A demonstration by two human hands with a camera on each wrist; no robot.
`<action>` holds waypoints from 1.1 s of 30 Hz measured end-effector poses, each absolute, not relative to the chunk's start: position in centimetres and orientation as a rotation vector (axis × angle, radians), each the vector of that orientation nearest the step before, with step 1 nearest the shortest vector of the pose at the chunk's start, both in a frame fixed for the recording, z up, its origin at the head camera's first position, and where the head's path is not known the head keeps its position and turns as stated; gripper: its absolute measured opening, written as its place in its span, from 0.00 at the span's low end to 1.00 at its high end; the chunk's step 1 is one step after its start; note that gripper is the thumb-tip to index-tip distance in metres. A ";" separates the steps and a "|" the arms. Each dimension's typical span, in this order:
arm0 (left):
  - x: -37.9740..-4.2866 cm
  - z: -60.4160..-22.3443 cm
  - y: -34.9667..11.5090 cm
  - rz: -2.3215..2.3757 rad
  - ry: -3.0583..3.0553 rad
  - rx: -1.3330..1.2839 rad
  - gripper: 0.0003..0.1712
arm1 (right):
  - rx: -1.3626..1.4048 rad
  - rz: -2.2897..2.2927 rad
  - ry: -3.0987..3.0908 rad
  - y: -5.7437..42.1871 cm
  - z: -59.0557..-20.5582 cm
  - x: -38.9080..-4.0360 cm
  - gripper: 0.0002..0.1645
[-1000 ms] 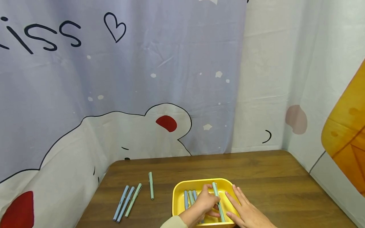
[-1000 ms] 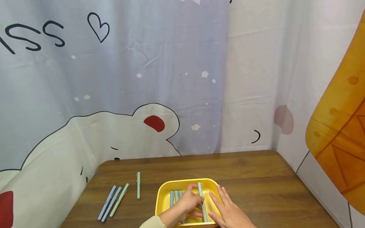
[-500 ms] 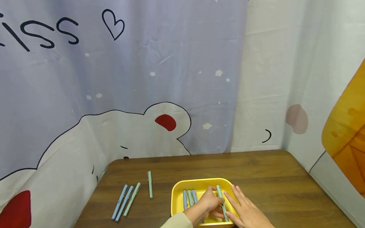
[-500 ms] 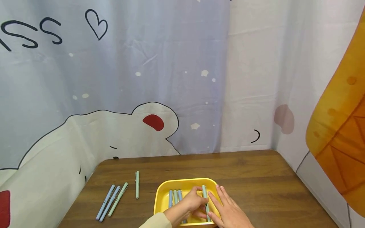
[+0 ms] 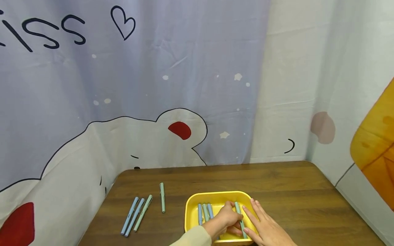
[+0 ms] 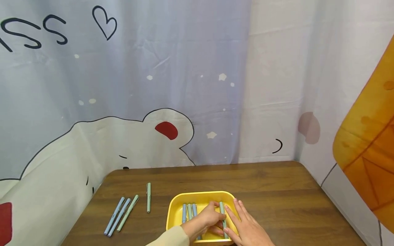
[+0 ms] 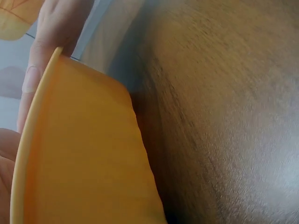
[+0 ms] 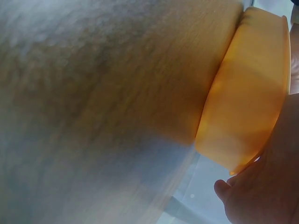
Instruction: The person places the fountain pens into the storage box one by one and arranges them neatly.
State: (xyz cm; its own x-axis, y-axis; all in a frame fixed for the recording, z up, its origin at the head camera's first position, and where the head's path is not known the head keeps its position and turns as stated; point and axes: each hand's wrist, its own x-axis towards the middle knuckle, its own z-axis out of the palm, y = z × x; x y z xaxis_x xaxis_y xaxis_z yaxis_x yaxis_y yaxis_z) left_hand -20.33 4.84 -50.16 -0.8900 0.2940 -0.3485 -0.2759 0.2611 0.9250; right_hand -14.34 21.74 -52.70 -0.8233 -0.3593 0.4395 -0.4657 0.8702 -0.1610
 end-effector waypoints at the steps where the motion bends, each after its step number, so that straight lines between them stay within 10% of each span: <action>1: -20.4 -50.2 4.9 1.661 2.094 0.018 0.26 | 0.608 0.373 -2.643 21.7 -52.7 -14.4 0.39; 33: -19.8 -48.4 3.4 1.515 2.134 0.119 0.31 | 0.578 0.486 -2.757 21.7 -52.3 -14.3 0.39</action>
